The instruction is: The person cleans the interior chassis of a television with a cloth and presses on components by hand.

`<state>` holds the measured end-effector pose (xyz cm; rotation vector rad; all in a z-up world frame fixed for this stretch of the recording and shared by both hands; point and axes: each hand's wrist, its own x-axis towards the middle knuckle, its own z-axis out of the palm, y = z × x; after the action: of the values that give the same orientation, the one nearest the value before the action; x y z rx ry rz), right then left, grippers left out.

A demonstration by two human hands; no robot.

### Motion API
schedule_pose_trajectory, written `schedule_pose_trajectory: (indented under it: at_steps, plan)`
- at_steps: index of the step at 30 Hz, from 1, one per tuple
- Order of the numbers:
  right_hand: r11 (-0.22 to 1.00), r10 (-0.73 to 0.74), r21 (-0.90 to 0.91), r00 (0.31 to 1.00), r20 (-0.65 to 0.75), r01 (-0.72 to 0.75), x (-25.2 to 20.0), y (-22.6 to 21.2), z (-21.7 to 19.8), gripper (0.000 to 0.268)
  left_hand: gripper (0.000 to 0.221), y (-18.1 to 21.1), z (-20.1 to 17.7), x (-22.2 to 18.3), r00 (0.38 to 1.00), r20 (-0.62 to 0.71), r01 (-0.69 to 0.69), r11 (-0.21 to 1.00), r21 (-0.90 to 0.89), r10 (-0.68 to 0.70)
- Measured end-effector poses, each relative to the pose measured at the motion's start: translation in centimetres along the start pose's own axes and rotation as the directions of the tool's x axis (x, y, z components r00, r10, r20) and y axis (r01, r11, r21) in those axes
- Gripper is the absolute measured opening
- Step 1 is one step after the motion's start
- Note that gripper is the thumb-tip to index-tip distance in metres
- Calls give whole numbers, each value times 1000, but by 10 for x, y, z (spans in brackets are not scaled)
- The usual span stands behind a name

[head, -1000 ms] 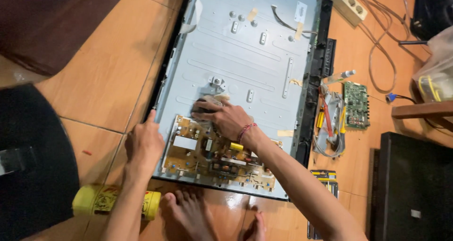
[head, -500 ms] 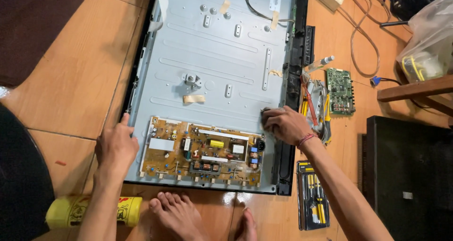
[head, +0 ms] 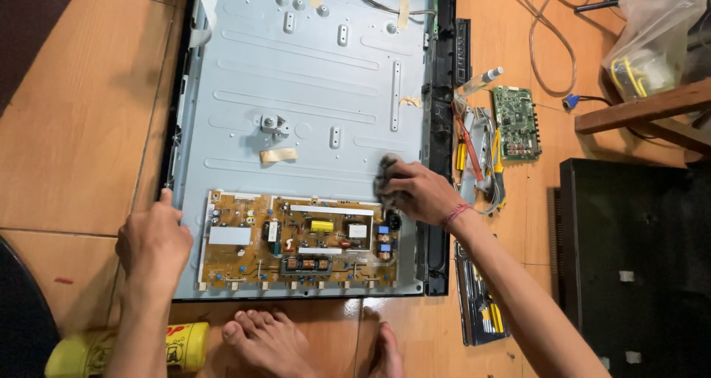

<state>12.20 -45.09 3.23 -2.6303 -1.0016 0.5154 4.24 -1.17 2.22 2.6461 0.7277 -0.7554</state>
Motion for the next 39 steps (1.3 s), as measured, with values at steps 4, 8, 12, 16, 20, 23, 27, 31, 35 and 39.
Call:
schedule_pose_trajectory:
  at_steps: [4, 8, 12, 16, 20, 23, 27, 31, 35, 39]
  plan:
    - [951, 294, -150, 944, 149, -272, -15, 14, -17, 35, 34, -2, 5, 1, 999, -36, -24, 1000, 9, 24]
    - [923, 362, -148, 932, 18, -356, 12, -1, -23, 16, 59, -10, 12, 13, 998, 39, 54, 992, -114, -50]
    - [959, 281, -52, 959, 24, -280, 64, -68, -34, 25, 65, -12, 14, 19, 997, 21, 82, 981, -178, -80]
    - [896, 273, -386, 958, 88, -220, 118, -103, -22, 26, 67, 3, -11, -1, 998, 57, 18, 1000, -6, -17]
    - [921, 76, -353, 964, -254, -166, 170, -118, 24, 17, 66, -3, 2, 1, 999, 26, -39, 999, 1, 39]
    - [940, 57, -305, 954, -295, -151, 187, -111, 59, 27, 67, -2, -2, -3, 999, 13, -52, 998, -31, 52]
    - [927, -6, -349, 928, -374, -135, 188, -98, 83, 12, 65, 0, -13, -15, 998, 7, -55, 996, -67, 56]
    - [981, 186, -13, 957, -225, -194, 178, -114, 58, 12, 65, 3, -16, -17, 999, -10, -51, 996, -78, 50]
    - [971, 235, 83, 953, -189, -223, 184, -101, 77, 13, 64, 1, -9, -12, 997, -28, -78, 994, -76, 76]
    - [960, 265, 135, 954, -139, -247, 193, -84, 94, 11, 63, 2, -11, -16, 997, -13, -74, 992, -102, 73]
